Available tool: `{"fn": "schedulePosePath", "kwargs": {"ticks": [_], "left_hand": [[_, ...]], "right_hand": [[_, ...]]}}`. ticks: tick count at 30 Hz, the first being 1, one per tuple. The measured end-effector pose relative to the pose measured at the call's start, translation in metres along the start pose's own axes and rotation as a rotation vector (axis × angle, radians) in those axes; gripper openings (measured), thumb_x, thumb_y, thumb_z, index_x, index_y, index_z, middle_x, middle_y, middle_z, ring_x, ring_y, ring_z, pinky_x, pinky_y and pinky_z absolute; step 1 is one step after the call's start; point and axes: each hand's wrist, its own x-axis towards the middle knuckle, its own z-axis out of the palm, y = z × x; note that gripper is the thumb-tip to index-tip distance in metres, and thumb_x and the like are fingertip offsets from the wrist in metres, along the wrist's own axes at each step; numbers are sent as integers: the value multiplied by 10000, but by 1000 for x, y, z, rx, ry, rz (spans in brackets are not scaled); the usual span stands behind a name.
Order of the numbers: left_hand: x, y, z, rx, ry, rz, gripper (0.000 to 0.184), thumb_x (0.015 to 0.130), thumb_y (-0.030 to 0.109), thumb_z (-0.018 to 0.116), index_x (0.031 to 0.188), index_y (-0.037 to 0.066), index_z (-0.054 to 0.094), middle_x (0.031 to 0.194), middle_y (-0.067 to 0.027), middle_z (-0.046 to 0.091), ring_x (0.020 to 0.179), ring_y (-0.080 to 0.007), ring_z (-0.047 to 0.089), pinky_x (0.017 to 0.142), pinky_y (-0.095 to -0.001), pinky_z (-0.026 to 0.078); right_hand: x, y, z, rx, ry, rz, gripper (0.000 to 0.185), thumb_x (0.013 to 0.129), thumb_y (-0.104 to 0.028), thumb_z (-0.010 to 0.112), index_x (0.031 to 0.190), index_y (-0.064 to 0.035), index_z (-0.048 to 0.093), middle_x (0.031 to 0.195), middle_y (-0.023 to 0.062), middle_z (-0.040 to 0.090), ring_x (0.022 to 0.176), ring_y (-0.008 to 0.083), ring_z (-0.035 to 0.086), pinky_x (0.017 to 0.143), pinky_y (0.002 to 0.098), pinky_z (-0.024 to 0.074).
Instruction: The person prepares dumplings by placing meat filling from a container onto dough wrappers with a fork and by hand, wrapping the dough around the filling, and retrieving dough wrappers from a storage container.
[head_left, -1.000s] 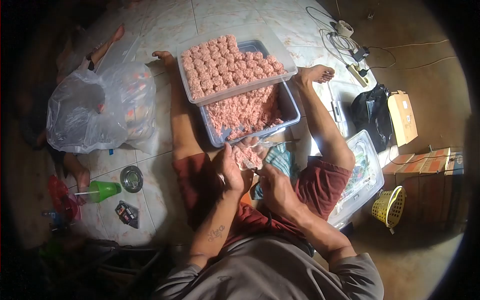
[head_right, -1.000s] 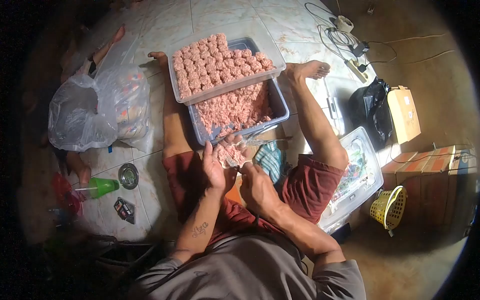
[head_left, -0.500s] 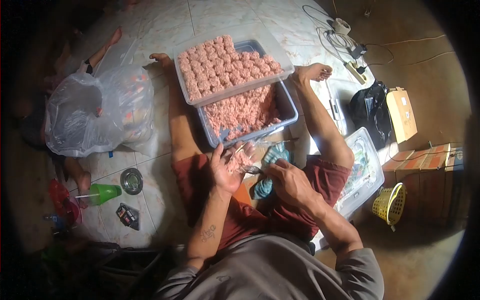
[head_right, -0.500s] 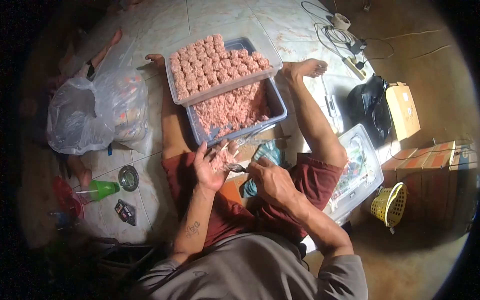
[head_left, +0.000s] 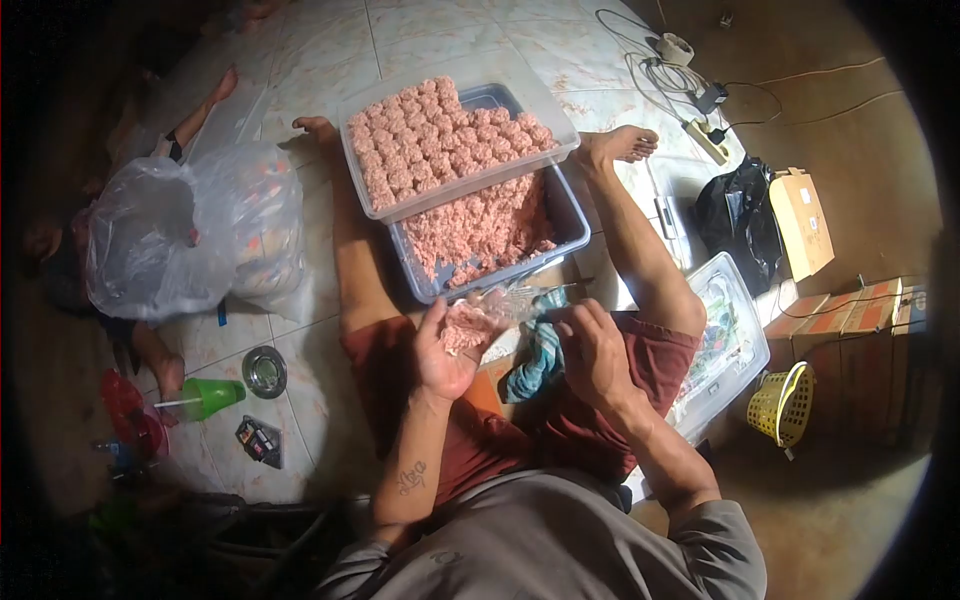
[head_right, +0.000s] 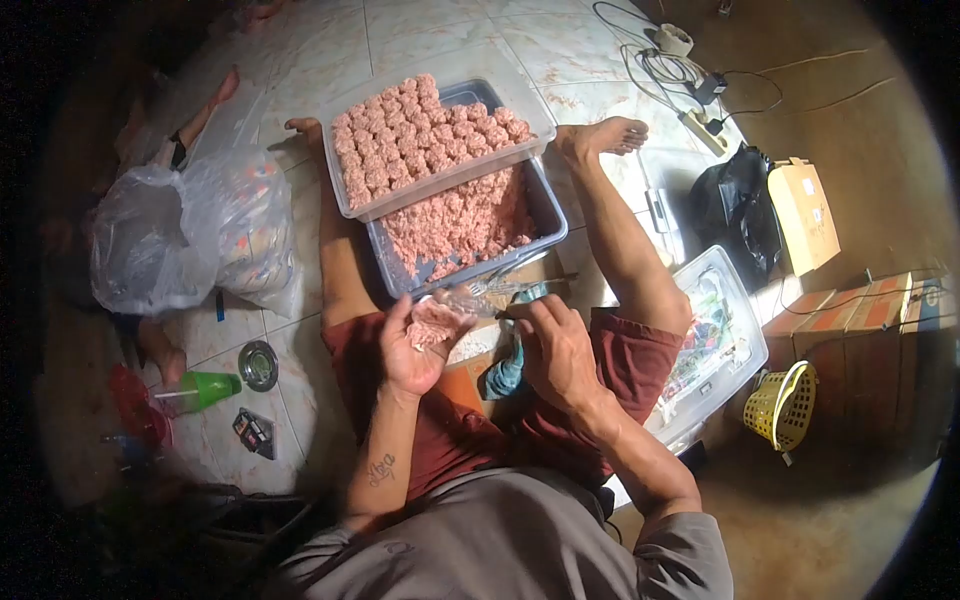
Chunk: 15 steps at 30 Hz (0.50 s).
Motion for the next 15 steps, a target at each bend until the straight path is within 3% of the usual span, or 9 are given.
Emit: {"fn": "schedulePosePath", "kwargs": {"ticks": [1,3,6,9,15], "left_hand": [[-1,-3,-12,-55,-53,-85,512,1016,447,540,1231,-8,636,1290,-200,669,1128,-331,674,1056,-541,503],[-5,-12,21,57,174,16,556,1010,482,530,1285,5,610,1290,-181,663,1133,-325,659,1069,-537,489],[1,-13,29,-166,193,169,610,1009,504,507,1339,-6,565,1313,-204,638,1199,-342,625,1112,-546,448],[6,-22,27,-71,100,180,652,1012,509,486,1396,-17,515,1352,-236,601,1260,-356,582,1150,-553,404],[7,-13,31,-56,211,231,639,1016,495,492,1363,-41,528,1370,-252,580,1276,-373,569,1175,-520,393]], "right_hand": [[-2,-6,-2,79,56,17,192,900,14,626,1077,-46,670,941,180,619,835,416,622,709,482,509],[-2,-15,-3,123,32,47,186,911,31,617,1081,-32,657,949,187,621,851,413,632,720,458,517],[-13,-25,6,293,52,182,218,901,68,598,1107,-1,625,953,214,613,846,393,638,733,434,521],[-30,-17,30,102,-185,67,188,938,-3,556,1108,-9,637,950,228,609,881,440,636,714,483,518],[-15,-25,12,77,-123,112,201,944,-31,553,1120,-44,650,921,194,585,853,420,638,699,491,518]]}}
